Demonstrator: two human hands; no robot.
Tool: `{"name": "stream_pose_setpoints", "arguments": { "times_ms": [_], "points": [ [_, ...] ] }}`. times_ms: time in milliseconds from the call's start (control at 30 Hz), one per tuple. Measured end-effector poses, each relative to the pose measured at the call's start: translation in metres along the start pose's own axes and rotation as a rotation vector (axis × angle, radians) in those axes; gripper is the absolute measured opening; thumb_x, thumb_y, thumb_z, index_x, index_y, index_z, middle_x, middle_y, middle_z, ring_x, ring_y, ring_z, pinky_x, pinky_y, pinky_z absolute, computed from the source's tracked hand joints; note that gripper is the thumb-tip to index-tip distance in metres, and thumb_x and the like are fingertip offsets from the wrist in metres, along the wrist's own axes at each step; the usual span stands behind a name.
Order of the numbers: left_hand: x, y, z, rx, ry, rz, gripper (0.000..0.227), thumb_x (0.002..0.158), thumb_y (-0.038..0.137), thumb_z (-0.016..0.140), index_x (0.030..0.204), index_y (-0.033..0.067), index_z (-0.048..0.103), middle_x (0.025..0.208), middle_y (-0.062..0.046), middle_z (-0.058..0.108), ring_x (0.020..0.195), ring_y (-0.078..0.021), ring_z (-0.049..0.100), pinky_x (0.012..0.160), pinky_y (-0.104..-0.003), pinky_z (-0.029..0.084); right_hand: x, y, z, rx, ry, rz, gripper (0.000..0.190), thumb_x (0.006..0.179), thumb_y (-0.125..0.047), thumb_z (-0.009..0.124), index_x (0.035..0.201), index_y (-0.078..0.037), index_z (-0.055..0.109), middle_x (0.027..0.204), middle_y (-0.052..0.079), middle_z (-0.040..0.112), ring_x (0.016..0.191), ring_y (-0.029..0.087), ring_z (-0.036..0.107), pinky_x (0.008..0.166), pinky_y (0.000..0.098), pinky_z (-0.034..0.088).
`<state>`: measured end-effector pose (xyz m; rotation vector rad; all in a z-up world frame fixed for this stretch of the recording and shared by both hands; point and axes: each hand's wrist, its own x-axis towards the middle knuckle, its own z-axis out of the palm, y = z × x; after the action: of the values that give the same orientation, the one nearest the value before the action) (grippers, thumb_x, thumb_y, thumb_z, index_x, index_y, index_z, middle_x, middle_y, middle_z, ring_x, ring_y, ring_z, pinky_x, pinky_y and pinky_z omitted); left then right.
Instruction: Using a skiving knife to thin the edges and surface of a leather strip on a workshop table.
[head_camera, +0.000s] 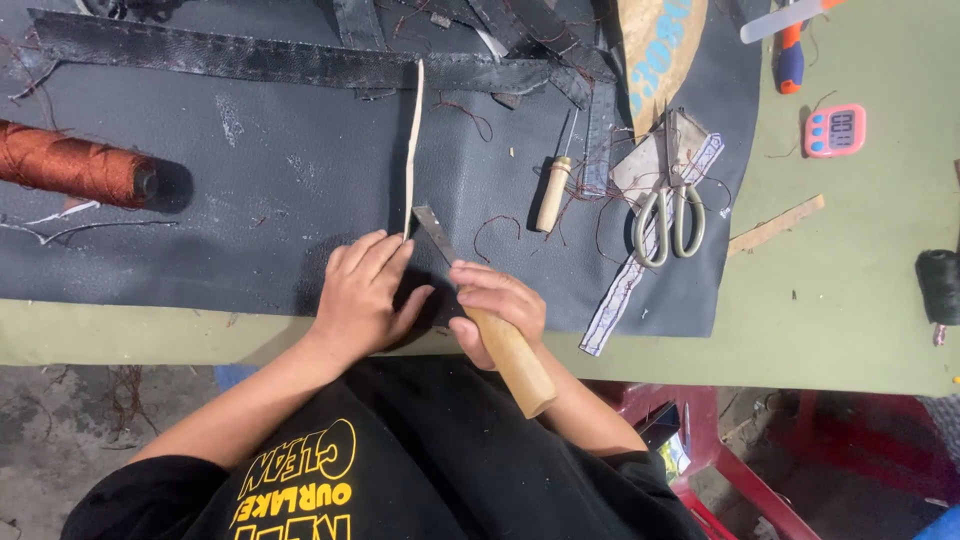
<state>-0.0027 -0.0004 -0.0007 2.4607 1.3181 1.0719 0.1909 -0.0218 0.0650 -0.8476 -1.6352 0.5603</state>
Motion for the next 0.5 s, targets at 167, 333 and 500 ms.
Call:
{"name": "stream_pose_setpoints", "arguments": {
  "times_ms": [167,333,500],
  "points": [
    [-0.004,0.001,-0.002,-0.072,-0.030,0.014,0.055,0.084,0.035,0.077,0.125,-0.0011,0.070,0.114,-0.016,0.071,0.116,-0.0336,0.065,0.089,-0.043,0.052,0.003,-0.009,-0.007,-0.110,-0.080,0.106,0.025,0.087,-0.024,0.082,0.095,-0.001,0.076,0.108,0.022,0.078,0.102,0.041,0.077,0.084,0.0482,0.063],
    [-0.007,0.002,0.000,-0.068,-0.044,0.054,0.057,0.082,0.033,0.079,0.127,-0.0012,0.069,0.119,-0.018,0.070,0.120,-0.0364,0.065,0.094,-0.047,0.052,0.006,-0.012,-0.010,-0.132,-0.120,0.178,0.028,0.088,-0.024,0.082,0.101,0.000,0.076,0.112,0.022,0.077,0.110,0.041,0.074,0.091,0.0493,0.061],
    [-0.010,0.000,0.003,-0.053,-0.115,0.012,0.057,0.083,0.035,0.078,0.129,0.0035,0.069,0.124,-0.014,0.070,0.126,-0.0336,0.062,0.102,-0.048,0.049,0.010,-0.018,-0.017,-0.114,-0.140,0.230,0.030,0.084,-0.022,0.086,0.104,-0.001,0.078,0.112,0.019,0.078,0.110,0.036,0.075,0.092,0.0436,0.060]
  ]
}}
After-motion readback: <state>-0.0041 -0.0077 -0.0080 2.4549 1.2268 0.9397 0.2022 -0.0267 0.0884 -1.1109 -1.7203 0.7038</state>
